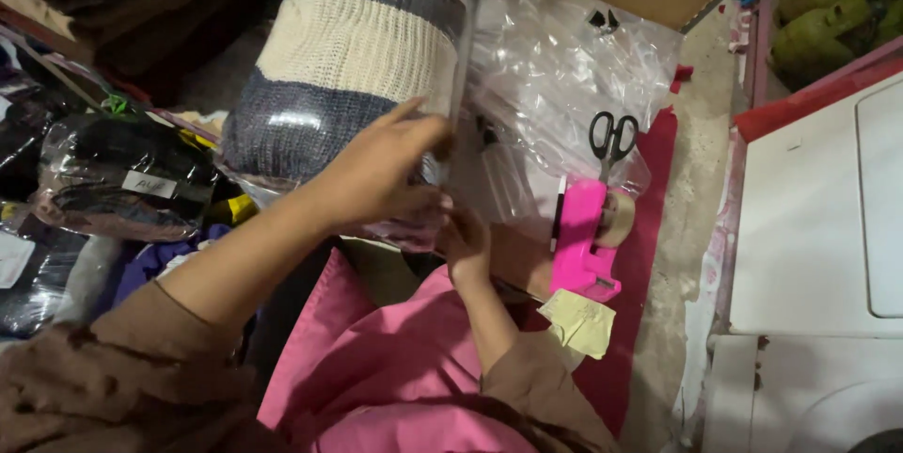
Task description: The person packages a folded, striped knitted item into a clear plastic bag. They use scissors to cut the bag, seal it with a tape dispenser, and then attach a paper label to the front. Finally, they write on the label with a black marker.
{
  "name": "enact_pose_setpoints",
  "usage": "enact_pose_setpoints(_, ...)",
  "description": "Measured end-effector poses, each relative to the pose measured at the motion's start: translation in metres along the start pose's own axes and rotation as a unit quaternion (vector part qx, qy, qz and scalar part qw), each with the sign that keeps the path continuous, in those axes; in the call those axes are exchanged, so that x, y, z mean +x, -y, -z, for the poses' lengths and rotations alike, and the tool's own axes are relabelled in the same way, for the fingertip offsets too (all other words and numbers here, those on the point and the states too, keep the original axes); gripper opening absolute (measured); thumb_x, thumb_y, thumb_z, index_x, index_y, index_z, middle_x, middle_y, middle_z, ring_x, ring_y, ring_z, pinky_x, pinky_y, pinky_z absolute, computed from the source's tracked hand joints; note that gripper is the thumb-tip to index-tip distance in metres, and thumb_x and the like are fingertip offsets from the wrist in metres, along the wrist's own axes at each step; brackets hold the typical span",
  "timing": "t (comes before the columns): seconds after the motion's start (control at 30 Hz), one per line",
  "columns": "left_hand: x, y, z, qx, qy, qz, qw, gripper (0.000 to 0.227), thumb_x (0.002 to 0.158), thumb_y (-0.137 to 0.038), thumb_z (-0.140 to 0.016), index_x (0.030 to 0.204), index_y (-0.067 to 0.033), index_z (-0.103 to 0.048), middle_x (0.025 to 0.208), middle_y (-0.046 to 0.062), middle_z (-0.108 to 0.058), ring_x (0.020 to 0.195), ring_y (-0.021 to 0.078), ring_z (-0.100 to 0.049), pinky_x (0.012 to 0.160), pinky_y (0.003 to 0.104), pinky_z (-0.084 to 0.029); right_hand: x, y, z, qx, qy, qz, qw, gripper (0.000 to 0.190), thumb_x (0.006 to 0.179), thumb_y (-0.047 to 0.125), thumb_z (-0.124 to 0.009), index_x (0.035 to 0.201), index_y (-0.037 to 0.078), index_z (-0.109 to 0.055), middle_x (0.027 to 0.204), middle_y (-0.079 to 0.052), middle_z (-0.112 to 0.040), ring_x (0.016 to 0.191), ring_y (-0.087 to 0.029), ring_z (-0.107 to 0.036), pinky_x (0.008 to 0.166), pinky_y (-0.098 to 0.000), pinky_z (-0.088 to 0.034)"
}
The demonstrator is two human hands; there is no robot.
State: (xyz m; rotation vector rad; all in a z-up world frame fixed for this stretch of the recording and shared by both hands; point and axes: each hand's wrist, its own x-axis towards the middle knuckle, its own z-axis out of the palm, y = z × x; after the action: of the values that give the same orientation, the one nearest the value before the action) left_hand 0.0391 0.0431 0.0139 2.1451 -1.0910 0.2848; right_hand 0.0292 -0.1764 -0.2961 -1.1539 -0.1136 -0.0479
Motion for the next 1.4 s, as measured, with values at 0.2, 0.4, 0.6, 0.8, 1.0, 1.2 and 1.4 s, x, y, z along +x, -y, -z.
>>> enact_pose_setpoints(0.2,-0.014,-0.023,-0.008,0.011,-0.144,0.106,0.984,0.060,0.070,-0.028,-0.091,0.111,-0.0001,-0.057,0.096,0.019,-0.066,0.097,0.0407,-0.064,0.093,0.047,-0.048,-0.021,0.020,-0.021,-0.061,0.048,0.079,0.994,0.024,0.100,0.005,-0.062,0.123,0.002,-0.068,0.137,-0.005,-0.060,0.117,-0.016,-0.061,0.097,-0.0292,-0.053)
enact_pose_setpoints(0.4,-0.044,-0.033,-0.013,0.027,-0.206,0.210,0.955,0.048,0.073,-0.029,-0.092,0.092,-0.0035,-0.056,0.078,0.014,-0.062,0.075,0.0359,-0.062,0.066,0.045,-0.050,-0.020,0.025,-0.032,-0.143,0.066,0.007,0.988,0.027,0.090,-0.004,-0.065,0.117,-0.001,-0.069,0.126,-0.010,-0.067,0.106,-0.017,-0.068,0.088,-0.0304,-0.057)
enact_pose_setpoints(0.6,-0.060,-0.026,-0.009,0.059,-0.250,0.217,0.942,0.036,0.079,-0.023,-0.086,0.093,-0.0051,-0.059,0.085,0.015,-0.062,0.082,0.0373,-0.062,0.073,0.045,-0.050,-0.006,0.012,-0.050,-0.104,0.106,-0.041,0.988,0.016,0.093,-0.004,-0.064,0.108,-0.004,-0.070,0.107,-0.014,-0.074,0.099,-0.022,-0.072,0.088,-0.0341,-0.060)
enact_pose_setpoints(0.8,-0.061,-0.017,0.009,0.053,-0.155,0.064,0.984,0.029,0.081,-0.008,-0.073,0.109,-0.0078,-0.065,0.108,0.010,-0.067,0.109,0.0346,-0.062,0.106,0.052,-0.037,-0.008,0.021,-0.066,0.124,0.093,-0.078,0.985,0.017,0.095,-0.004,-0.057,0.105,-0.002,-0.071,0.110,-0.012,-0.070,0.101,-0.022,-0.069,0.089,-0.0356,-0.058)
enact_pose_setpoints(1.0,-0.073,-0.009,0.020,0.075,-0.008,0.033,0.997,0.040,0.074,-0.028,-0.081,0.106,-0.0101,-0.065,0.118,0.008,-0.064,0.114,0.0317,-0.060,0.104,0.047,-0.037,-0.012,0.019,-0.071,-0.104,0.097,0.054,0.988,0.020,0.091,-0.015,-0.062,0.104,-0.001,-0.066,0.107,-0.010,-0.069,0.099,-0.018,-0.067,0.087,-0.0321,-0.057)
enact_pose_setpoints(1.2,-0.084,0.000,0.010,0.129,-0.039,-0.022,0.991,0.048,0.075,-0.026,-0.080,0.115,-0.0056,-0.064,0.128,0.011,-0.062,0.119,0.0321,-0.058,0.104,0.048,-0.037,-0.022,0.000,-0.066,0.070,0.032,0.006,0.997,0.018,0.093,-0.006,-0.057,0.109,-0.003,-0.065,0.107,-0.016,-0.070,0.098,-0.027,-0.070,0.087,-0.0377,-0.059)
enact_pose_setpoints(1.4,-0.080,-0.006,0.005,0.135,-0.045,-0.008,0.990,0.041,0.074,-0.023,-0.078,0.110,-0.0087,-0.065,0.124,0.008,-0.063,0.116,0.0305,-0.058,0.105,0.049,-0.037,-0.035,0.002,-0.068,0.096,0.002,-0.004,0.995,0.020,0.094,-0.005,-0.056,0.111,-0.003,-0.065,0.108,-0.018,-0.071,0.096,-0.030,-0.072,0.083,-0.0413,-0.060)
